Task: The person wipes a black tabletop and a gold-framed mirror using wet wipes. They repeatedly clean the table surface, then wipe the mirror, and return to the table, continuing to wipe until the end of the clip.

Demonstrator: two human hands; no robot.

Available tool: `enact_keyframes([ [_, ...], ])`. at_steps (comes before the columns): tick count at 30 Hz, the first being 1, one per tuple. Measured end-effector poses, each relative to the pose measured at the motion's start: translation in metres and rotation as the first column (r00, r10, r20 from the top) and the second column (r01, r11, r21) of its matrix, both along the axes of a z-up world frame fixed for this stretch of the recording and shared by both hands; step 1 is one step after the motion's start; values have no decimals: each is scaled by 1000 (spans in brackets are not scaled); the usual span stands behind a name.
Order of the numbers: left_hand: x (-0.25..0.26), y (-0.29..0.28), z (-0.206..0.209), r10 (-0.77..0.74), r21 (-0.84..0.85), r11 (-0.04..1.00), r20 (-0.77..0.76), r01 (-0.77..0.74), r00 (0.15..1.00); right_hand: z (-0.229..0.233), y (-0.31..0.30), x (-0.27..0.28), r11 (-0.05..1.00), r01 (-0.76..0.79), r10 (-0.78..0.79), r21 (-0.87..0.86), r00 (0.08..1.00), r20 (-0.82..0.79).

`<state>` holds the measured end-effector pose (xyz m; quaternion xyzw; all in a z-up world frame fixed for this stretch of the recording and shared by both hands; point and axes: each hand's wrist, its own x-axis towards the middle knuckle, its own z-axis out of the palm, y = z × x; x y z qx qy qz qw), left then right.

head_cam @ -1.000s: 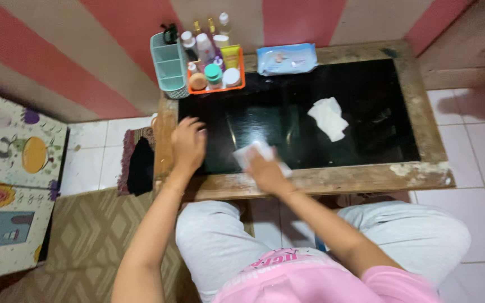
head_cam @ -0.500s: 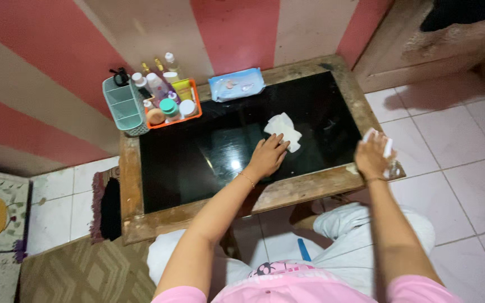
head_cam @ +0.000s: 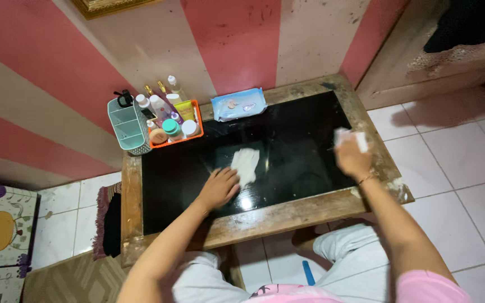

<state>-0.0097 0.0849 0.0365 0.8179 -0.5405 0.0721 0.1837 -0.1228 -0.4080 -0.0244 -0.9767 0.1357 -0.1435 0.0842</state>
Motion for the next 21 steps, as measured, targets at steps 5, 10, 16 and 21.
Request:
enact_keyframes([
  [5, -15, 72, 30, 24, 52, 999, -127, -17, 992, -5, 25, 93, 986, 168, -169, -16, 985, -20],
  [10, 0, 77, 25, 212, -129, 966, -114, -226, 971, 7, 247, 106, 881, -471, 467, 41, 854, -229],
  [16, -3, 81, 19, 202, -123, 968, -134, -219, 970, 63, 274, 17, 450, -887, 882, -102, 459, -106],
  [21, 1, 80, 25, 39, -102, 993, -131, -52, 991, 81, 58, 85, 998, -46, 52, 41, 981, -185],
])
